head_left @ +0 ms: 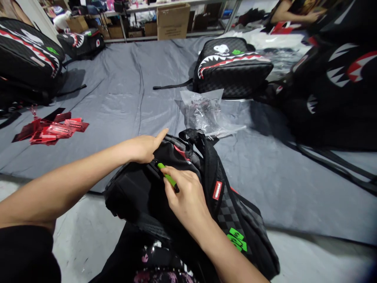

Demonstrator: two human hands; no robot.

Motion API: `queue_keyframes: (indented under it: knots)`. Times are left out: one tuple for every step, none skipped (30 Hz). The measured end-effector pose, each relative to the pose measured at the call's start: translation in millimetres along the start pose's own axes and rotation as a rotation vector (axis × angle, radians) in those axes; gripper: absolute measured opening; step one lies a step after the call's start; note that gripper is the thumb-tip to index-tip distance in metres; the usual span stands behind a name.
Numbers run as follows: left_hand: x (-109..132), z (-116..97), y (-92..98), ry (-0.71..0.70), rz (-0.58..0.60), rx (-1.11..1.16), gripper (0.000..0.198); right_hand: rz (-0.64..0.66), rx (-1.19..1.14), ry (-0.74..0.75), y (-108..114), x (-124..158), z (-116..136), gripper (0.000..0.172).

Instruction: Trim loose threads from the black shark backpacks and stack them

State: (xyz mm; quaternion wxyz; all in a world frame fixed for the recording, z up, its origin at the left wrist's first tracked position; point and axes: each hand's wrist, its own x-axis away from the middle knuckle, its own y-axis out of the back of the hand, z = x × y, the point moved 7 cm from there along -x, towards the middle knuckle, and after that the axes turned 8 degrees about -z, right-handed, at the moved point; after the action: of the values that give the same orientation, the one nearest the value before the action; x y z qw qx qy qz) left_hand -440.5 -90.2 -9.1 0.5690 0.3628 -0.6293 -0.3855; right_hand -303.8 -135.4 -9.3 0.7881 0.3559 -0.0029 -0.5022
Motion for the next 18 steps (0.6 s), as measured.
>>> queue_keyframes:
  knots:
    - [0.1, -0.1, 0.0, 0.002, 0.002, -0.002, 0.100, -0.006, 0.001, 0.004, 0.7, 0.0, 0.4, 0.028]
    - [0.1, -0.1, 0.1, 0.003, 0.004, -0.004, 0.100, -0.011, -0.011, 0.008, 1.4, 0.0, 1.2, 0.027]
    - [0.1, -0.2, 0.2, 0.004, 0.004, -0.005, 0.100, -0.011, -0.026, 0.011, 1.8, 0.0, 1.9, 0.027]
    - [0.1, -0.4, 0.5, 0.004, 0.002, -0.004, 0.100, -0.008, -0.030, 0.009, 2.1, 0.0, 2.3, 0.026]
    - [0.2, -0.5, 0.8, 0.005, 0.000, -0.002, 0.100, -0.005, -0.017, 0.003, 2.3, 0.1, 2.3, 0.026]
    - [0.2, -0.7, 1.0, 0.004, -0.001, 0.001, 0.100, -0.003, 0.010, -0.006, 2.7, 0.1, 1.9, 0.026]
    - [0.3, -1.0, 1.1, 0.002, 0.000, 0.004, 0.100, -0.003, 0.035, -0.014, 3.1, 0.0, 1.6, 0.026]
    - [0.3, -1.3, 1.0, -0.002, 0.001, 0.005, 0.100, -0.004, 0.040, -0.020, 3.3, 0.0, 1.6, 0.025]
    - [0.3, -1.4, 0.9, -0.004, 0.002, 0.004, 0.100, -0.006, 0.022, -0.023, 3.4, -0.2, 1.9, 0.025]
    - [0.2, -1.2, 0.7, -0.002, 0.003, -0.001, 0.100, -0.008, -0.006, -0.025, 3.4, -0.3, 2.2, 0.025]
    - [0.1, -0.7, 0.4, 0.001, 0.003, -0.008, 0.100, -0.007, -0.025, -0.028, 2.9, -0.4, 2.4, 0.024]
    - [-0.2, -0.2, 0.3, 0.004, -0.001, -0.012, 0.100, -0.006, -0.024, -0.032, 2.5, -0.4, 2.2, 0.024]
    - [-0.4, 0.2, 0.1, 0.006, -0.006, -0.013, 0.100, -0.009, -0.003, -0.037, 2.5, -0.5, 1.9, 0.024]
    - [-0.7, 0.5, -0.1, 0.005, -0.010, -0.011, 0.100, -0.015, 0.027, -0.041, 2.9, -0.5, 1.6, 0.025]
    - [-0.9, 0.5, -0.4, 0.000, -0.012, -0.008, 0.100, -0.017, 0.046, -0.045, 3.1, -0.5, 1.5, 0.025]
    - [-1.1, 0.6, -0.7, -0.005, -0.012, -0.005, 0.100, -0.019, 0.043, -0.048, 3.2, -0.5, 1.6, 0.025]
    - [-1.1, 1.0, -1.2, -0.004, -0.008, -0.003, 0.100, -0.016, 0.024, -0.052, 3.0, -0.5, 1.8, 0.025]
    - [-1.1, 1.5, -1.6, 0.000, -0.003, -0.003, 0.100, -0.012, 0.001, -0.058, 2.7, -0.4, 1.9, 0.024]
